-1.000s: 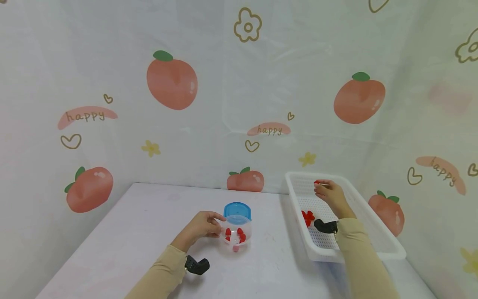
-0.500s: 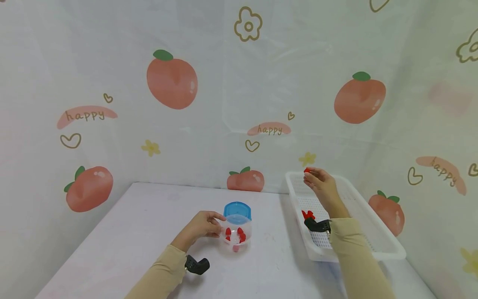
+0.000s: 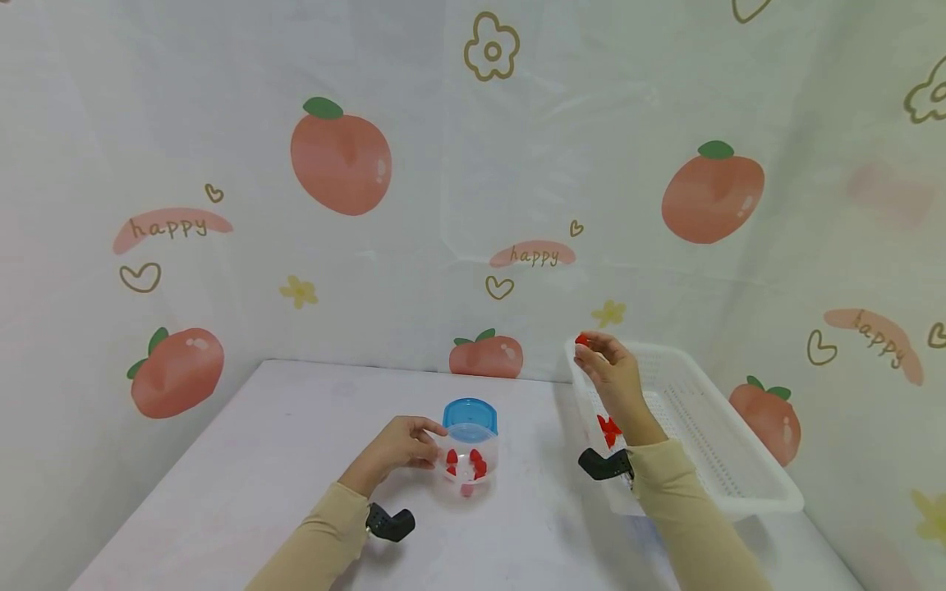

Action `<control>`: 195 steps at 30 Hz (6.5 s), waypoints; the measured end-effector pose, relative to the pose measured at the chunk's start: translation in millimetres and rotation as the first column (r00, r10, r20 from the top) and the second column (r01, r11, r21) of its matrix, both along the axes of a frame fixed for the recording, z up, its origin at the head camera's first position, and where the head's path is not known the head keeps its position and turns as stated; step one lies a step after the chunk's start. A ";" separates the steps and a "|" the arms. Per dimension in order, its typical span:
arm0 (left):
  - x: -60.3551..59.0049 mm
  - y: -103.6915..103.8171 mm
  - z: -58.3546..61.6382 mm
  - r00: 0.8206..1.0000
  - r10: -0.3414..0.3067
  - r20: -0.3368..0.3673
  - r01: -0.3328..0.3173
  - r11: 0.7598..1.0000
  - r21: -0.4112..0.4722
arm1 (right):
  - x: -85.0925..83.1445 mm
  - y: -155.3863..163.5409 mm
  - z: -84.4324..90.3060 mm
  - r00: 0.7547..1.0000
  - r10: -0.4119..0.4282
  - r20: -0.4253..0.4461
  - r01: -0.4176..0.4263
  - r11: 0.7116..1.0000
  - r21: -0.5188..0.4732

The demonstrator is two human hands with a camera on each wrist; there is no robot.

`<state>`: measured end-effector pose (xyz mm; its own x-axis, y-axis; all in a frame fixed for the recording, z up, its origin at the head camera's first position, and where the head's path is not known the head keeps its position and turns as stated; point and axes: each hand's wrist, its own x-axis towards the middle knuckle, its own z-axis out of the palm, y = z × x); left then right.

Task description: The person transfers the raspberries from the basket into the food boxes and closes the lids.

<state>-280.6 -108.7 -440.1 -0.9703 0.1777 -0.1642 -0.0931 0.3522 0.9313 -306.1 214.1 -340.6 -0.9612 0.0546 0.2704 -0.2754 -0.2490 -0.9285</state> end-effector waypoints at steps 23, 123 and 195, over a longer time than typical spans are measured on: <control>0.0 0.1 -0.4 1.000 0.001 0.001 -0.001 1.000 0.008 | 28.5 -71.6 -48.0 0.999 0.021 0.046 -0.033 0.957 0.289; -1.7 -0.8 -1.5 1.000 -0.017 -0.010 0.017 1.000 0.014 | 47.0 -85.8 -93.8 0.949 0.228 0.219 -0.307 0.831 0.464; 0.1 -1.0 -0.6 1.000 -0.017 -0.019 0.018 1.000 0.016 | -20.0 95.1 -41.2 0.925 -0.209 0.318 0.106 0.944 0.313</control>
